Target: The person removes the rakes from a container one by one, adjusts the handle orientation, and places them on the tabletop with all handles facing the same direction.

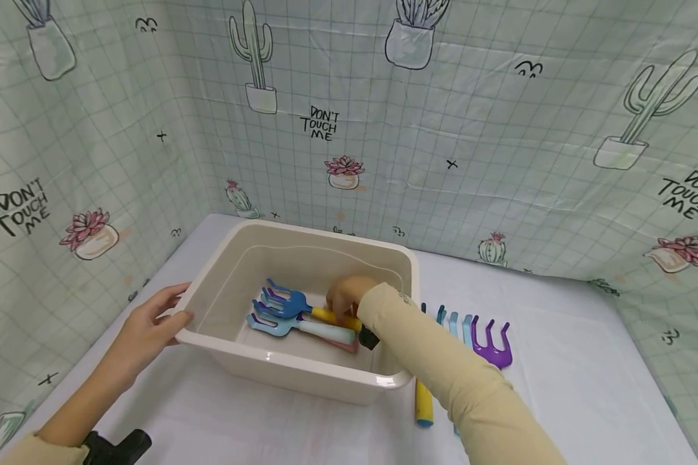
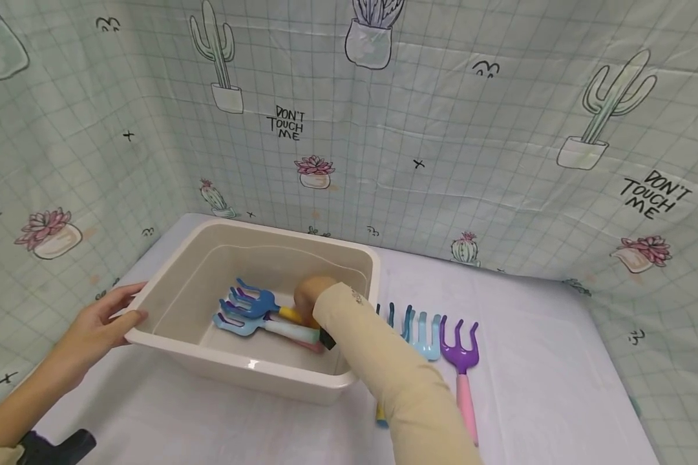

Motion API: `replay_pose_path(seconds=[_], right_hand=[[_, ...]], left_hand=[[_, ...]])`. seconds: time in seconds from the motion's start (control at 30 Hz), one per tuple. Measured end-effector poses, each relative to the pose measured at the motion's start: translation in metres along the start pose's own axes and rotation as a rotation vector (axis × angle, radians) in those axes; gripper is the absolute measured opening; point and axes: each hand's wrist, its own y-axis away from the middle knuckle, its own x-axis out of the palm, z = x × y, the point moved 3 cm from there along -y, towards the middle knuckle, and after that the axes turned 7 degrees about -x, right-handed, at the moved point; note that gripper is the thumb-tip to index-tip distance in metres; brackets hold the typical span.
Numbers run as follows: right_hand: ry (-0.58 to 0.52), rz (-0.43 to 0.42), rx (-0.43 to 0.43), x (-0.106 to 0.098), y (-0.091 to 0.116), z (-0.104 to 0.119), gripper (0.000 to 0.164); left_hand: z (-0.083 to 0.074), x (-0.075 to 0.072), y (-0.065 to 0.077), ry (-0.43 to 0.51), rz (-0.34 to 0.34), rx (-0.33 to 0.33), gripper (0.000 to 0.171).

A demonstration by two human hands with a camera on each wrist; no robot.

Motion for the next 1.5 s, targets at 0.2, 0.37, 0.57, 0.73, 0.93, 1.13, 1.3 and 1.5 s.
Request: replay_pose_path(seconds=[0.2, 0.37, 0.57, 0.73, 0.93, 1.13, 1.3, 1.5], right_hand=[[-0.029, 0.066, -0.041, -0.008, 0.006, 0.002, 0.034], [-0.164, 0.109, -0.069, -0.020, 0.016, 0.009, 0.026], [-0.270, 0.094, -0.127, -0.036, 0.023, 0.016, 0.016], [-0.290, 0.047, -0.159, -0.045, 0.035, 0.017, 0.015], [-0.293, -0.013, -0.201, -0.054, 0.051, 0.018, 0.012], [-0.359, -0.109, -0.218, -0.060, 0.075, 0.010, 0.013], [-0.402, -0.202, -0.238, -0.057, 0.095, 0.000, 0.021], [-0.442, -0.281, -0.274, -0.049, 0.117, -0.012, 0.023]], left_hand=[[0.000, 0.001, -0.001, 0.014, -0.002, 0.004, 0.049], [-0.001, 0.002, 0.000, 0.003, -0.009, 0.003, 0.050], [-0.002, 0.001, -0.001, 0.007, -0.011, 0.006, 0.049], [-0.002, 0.001, -0.001, 0.006, -0.008, 0.005, 0.050], [0.000, 0.001, 0.000, 0.003, -0.003, 0.016, 0.051], [0.003, 0.000, 0.000, -0.006, -0.016, 0.029, 0.050], [0.004, 0.000, -0.002, 0.012, -0.014, 0.045, 0.050], [0.004, 0.001, -0.003, 0.023, 0.003, 0.043, 0.050]])
